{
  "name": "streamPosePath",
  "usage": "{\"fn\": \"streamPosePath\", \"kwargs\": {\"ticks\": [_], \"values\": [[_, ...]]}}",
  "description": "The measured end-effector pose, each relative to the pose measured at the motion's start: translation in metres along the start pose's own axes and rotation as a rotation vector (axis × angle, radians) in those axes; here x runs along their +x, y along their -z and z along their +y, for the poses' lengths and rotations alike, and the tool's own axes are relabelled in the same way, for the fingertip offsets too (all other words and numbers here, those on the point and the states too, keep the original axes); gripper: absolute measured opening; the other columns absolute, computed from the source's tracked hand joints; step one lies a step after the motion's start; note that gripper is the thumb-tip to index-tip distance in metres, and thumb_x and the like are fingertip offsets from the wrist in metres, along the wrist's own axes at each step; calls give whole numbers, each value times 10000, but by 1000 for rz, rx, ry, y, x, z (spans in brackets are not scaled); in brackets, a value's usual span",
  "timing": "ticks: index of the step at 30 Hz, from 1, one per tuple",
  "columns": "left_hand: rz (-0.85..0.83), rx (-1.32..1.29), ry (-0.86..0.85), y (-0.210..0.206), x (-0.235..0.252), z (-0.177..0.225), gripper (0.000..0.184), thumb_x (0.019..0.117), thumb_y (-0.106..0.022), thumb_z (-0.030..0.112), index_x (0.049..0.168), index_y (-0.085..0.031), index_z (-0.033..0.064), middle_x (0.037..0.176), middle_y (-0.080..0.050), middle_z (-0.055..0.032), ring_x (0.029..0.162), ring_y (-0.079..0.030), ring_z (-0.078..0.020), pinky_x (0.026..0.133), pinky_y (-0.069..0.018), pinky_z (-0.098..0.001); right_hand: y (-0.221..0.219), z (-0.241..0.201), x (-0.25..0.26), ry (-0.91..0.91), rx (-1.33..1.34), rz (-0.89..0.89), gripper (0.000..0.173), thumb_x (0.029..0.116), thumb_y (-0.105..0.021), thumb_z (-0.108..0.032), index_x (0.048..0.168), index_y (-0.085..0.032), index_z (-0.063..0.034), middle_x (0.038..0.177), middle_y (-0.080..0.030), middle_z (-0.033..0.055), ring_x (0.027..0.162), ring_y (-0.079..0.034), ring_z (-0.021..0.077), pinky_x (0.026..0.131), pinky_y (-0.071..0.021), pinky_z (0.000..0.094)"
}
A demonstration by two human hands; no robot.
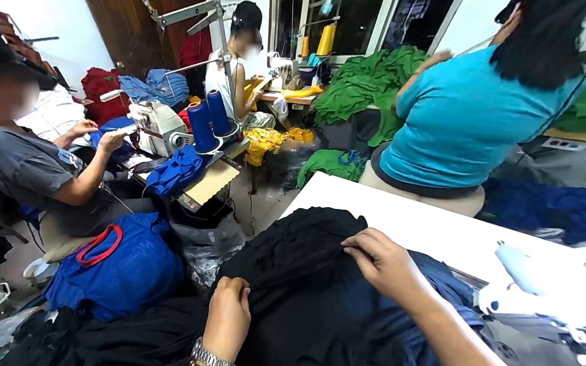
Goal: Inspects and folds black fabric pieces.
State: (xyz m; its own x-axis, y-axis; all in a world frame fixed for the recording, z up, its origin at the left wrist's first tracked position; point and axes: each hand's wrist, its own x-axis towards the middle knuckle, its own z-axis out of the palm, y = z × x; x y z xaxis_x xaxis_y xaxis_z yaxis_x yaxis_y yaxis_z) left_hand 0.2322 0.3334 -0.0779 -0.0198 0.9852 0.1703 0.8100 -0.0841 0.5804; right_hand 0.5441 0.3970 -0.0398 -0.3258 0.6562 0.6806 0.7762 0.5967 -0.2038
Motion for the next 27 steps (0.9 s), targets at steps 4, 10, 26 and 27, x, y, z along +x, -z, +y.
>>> {"fn": "streamPosePath", "kwargs": {"ticks": [4,10,26,27], "values": [[56,-199,-26,-1,0,1,189,1016,-564,172,1052,-711,59,983,-716,-74,948,-689,-155,895,-566,-333,10,-8,-3,-105,42,59,221,975,-528,-165,999,-724,-66,943,-683,43,858,-662,110,761,-571,276],[-223,-571,-284,23,-8,13,150,1014,-597,177,1058,-702,80,1015,-706,-8,932,-669,-50,843,-567,-239,34,2,-21,-251,505,136,163,1005,-582,-231,1084,-709,-167,1011,-701,-64,814,-641,1,714,-550,167],[-186,-942,-574,-36,12,66,125,1000,-581,28,1057,-684,-14,1064,-703,-79,1032,-666,-123,936,-559,-293,-6,-29,-20,-271,1268,-421,93,968,-623,-108,980,-710,-139,867,-679,-69,825,-628,-3,746,-528,184],[-181,-950,-556,-36,12,66,125,998,-587,28,1057,-688,-17,1055,-706,-77,1012,-671,-115,920,-565,-285,-6,-30,-20,-276,1271,-421,92,964,-625,-102,987,-708,-133,862,-678,-63,820,-629,2,742,-529,186]]}}
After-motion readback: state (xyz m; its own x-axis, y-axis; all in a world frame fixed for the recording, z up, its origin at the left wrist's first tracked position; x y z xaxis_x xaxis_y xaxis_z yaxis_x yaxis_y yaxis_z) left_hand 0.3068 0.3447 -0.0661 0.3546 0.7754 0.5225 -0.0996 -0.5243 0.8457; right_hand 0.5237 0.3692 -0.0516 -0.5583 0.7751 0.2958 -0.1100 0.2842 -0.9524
